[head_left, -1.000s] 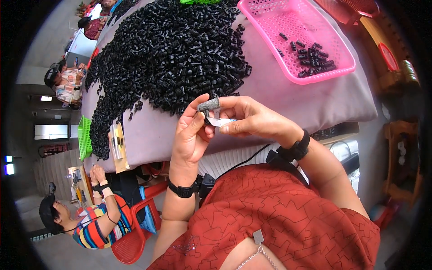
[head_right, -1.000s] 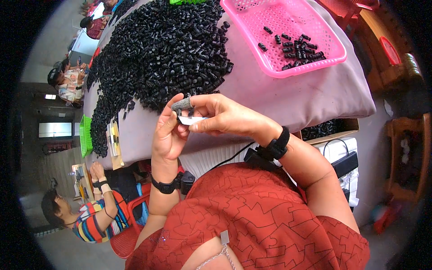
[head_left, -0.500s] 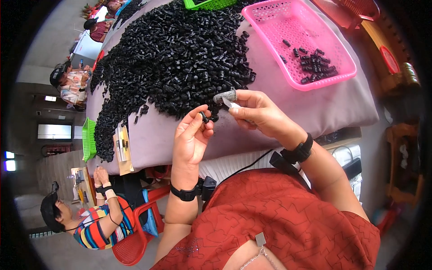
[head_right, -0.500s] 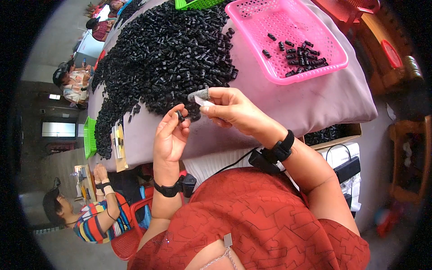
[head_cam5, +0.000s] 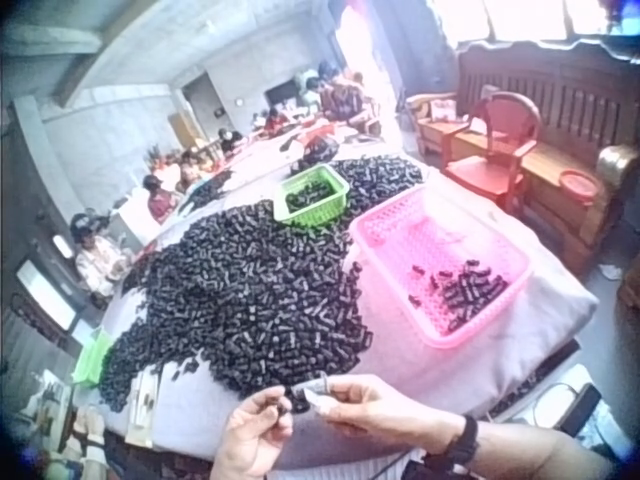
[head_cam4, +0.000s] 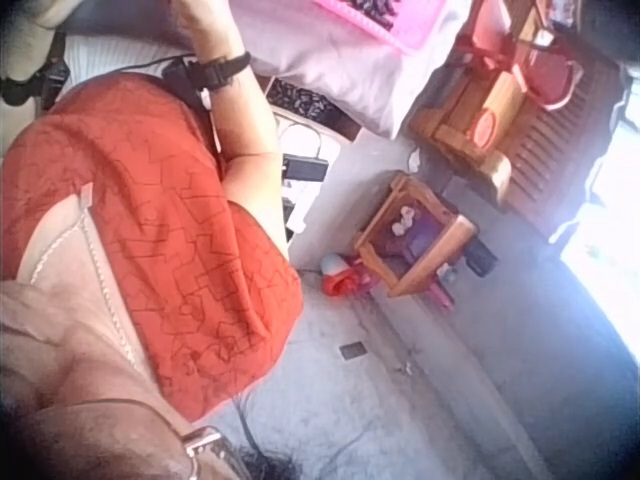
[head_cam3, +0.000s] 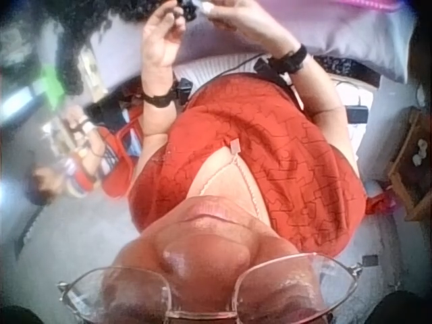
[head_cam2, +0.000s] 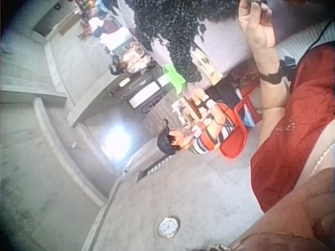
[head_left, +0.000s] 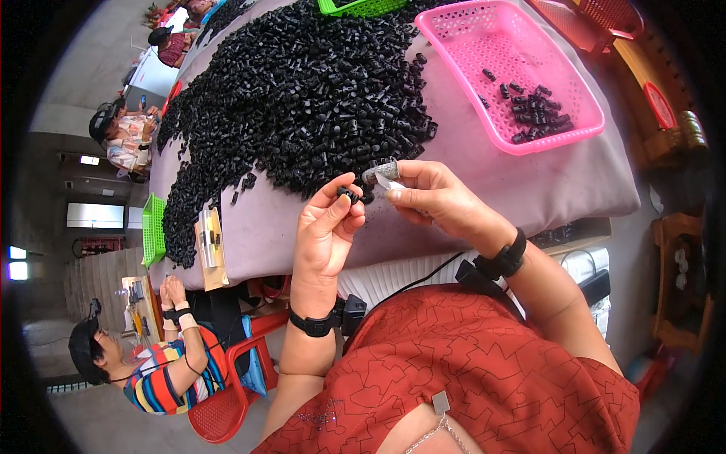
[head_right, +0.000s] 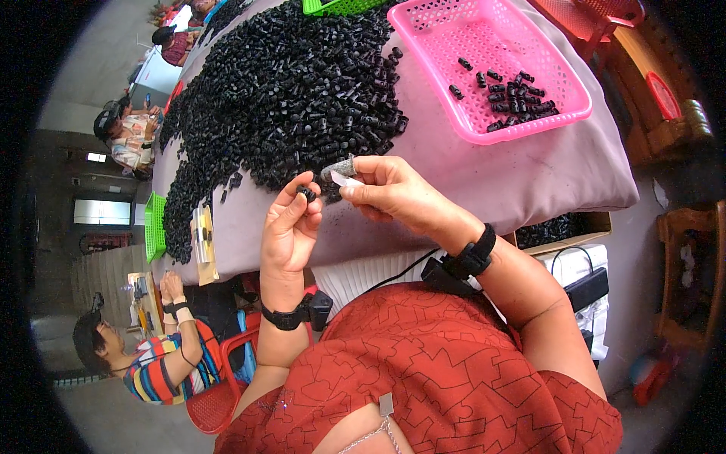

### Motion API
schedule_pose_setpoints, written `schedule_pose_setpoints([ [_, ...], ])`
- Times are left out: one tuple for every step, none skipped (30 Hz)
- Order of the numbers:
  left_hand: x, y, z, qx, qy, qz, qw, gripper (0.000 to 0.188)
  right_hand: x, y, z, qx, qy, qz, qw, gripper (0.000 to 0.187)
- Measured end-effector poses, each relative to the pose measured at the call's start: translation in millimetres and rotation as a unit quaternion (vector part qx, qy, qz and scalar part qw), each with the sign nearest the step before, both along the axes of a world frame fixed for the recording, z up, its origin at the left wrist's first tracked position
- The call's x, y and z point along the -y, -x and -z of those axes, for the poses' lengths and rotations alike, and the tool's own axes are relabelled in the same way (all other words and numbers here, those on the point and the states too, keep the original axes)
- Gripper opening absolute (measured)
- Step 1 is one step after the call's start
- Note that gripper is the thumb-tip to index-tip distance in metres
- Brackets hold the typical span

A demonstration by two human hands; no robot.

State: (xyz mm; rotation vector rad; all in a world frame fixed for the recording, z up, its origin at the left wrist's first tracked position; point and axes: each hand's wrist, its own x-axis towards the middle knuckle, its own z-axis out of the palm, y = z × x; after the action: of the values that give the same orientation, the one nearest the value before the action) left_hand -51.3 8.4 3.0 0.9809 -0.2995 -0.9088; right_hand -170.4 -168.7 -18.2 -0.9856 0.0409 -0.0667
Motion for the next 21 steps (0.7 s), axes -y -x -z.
schedule_pose_setpoints([
  [1,1,-2,0.003,0.003,0.006,1.0,0.03,0,0,0,-0.001,-0.005,0.002,1.0,0.025],
  [2,2,-3,0.006,0.006,0.012,1.0,0.03,0,0,1,-0.001,-0.005,0.002,1.0,0.025],
  [2,2,-5,0.006,0.006,0.012,1.0,0.03,0,-1,3,0.002,-0.002,0.004,1.0,0.025],
  [2,3,-6,0.011,0.001,0.018,1.0,0.032,0,-1,4,0.004,0.0,0.005,1.0,0.025],
  [3,4,-7,0.016,-0.003,0.024,1.0,0.035,0,-1,4,0.004,0.0,0.006,1.0,0.025],
  [2,3,-5,0.017,-0.004,0.023,1.0,0.035,0,-1,3,0.008,0.0,0.005,1.0,0.025],
  [1,2,-3,0.015,0.006,0.02,1.0,0.033,1,0,2,0.012,0.0,0.004,1.0,0.026],
  [0,1,-1,0.012,0.016,0.018,1.0,0.031,1,0,0,0.013,-0.001,0.003,1.0,0.026],
  [1,2,-1,0.013,0.016,0.018,1.0,0.031,2,1,-2,0.011,0.009,-0.001,1.0,0.027],
  [3,4,-2,0.017,0.006,0.004,1.0,0.028,3,2,-5,0.01,0.019,-0.005,1.0,0.029],
  [4,5,-2,0.021,-0.003,-0.01,1.0,0.026,3,4,-8,0.01,0.019,-0.005,1.0,0.029],
  [5,5,-4,0.021,-0.004,-0.01,1.0,0.026,4,5,-12,0.019,0.025,-0.013,0.999,0.031],
  [6,6,-5,0.026,-0.017,-0.014,0.999,0.026,4,6,-14,0.028,0.031,-0.02,0.999,0.033],
  [6,6,-5,0.03,-0.03,-0.018,0.999,0.027,4,7,-16,0.028,0.03,-0.02,0.999,0.033],
  [5,6,-5,0.03,-0.031,-0.019,0.999,0.027,4,8,-19,0.029,0.035,-0.024,0.999,0.035],
  [4,4,-3,0.006,-0.007,-0.009,1.0,0.026,4,9,-20,0.03,0.04,-0.027,0.998,0.038],
  [3,3,-3,-0.018,0.016,0.001,1.0,0.025,3,9,-20,0.03,0.039,-0.027,0.998,0.038],
  [4,3,-2,-0.018,0.016,0.002,1.0,0.025,3,8,-19,0.033,0.036,-0.027,0.998,0.038],
  [5,3,-1,-0.022,0.01,-0.008,1.0,0.027,3,8,-18,0.035,0.033,-0.027,0.998,0.039],
  [6,4,-1,-0.025,0.004,-0.017,1.0,0.029,3,8,-17,0.035,0.032,-0.027,0.999,0.039],
  [6,4,-1,-0.025,0.003,-0.017,1.0,0.029,3,7,-16,0.036,0.016,-0.04,0.998,0.039],
])
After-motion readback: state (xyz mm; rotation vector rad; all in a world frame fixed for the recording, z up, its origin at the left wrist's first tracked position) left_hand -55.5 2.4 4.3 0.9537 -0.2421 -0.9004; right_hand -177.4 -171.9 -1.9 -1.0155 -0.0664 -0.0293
